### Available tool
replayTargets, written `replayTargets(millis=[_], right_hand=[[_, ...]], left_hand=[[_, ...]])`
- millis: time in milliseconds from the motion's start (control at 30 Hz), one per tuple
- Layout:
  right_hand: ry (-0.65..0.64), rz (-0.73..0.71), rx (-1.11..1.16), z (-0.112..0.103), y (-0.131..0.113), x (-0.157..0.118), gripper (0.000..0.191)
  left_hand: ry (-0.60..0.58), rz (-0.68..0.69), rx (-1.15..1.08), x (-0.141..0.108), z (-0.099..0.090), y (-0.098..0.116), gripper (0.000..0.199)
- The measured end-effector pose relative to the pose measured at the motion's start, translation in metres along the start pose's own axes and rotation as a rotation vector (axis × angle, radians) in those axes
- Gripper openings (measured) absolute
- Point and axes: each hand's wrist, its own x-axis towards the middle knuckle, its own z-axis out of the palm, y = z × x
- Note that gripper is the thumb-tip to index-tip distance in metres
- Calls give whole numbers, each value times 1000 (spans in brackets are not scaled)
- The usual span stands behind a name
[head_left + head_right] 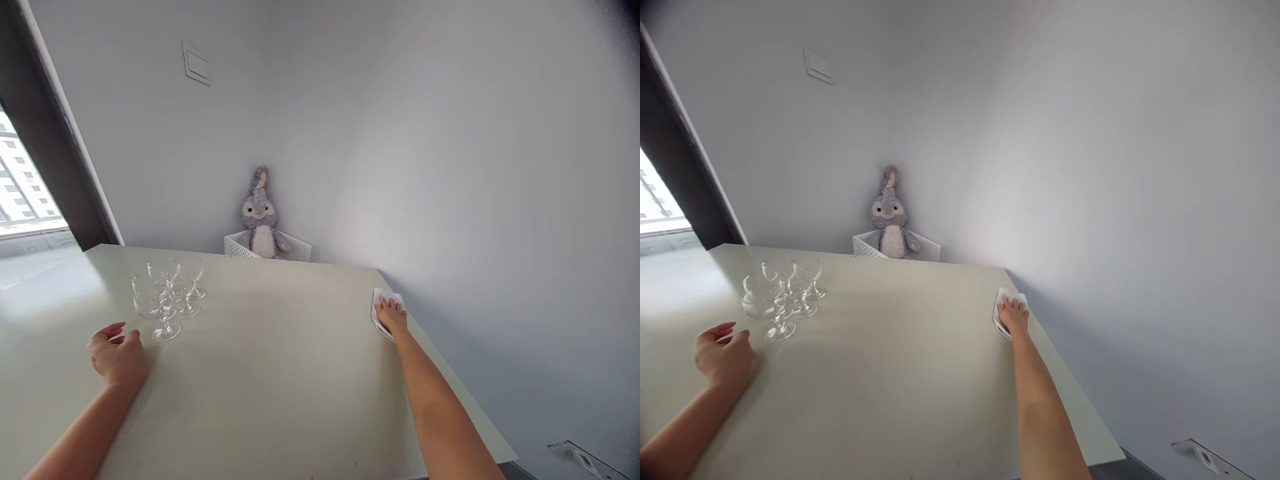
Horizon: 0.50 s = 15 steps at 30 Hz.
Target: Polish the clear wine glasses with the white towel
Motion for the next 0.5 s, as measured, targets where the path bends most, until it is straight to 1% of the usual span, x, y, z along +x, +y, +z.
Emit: replayTargets(millis=[100, 200, 367, 500], right_hand=[[7, -27, 0, 3, -15, -14, 58], [5, -87, -3, 6, -36, -28, 58], [-14, -199, -8, 9, -82, -56, 57], [-18, -322, -4, 10, -123, -84, 56]], left_hand=[[10, 3, 8, -4, -1, 8, 36], [-2, 3, -17, -7, -1, 13, 35], [-10, -1, -38, -4, 3, 5, 36], [-24, 12, -31, -2, 5, -1, 36]])
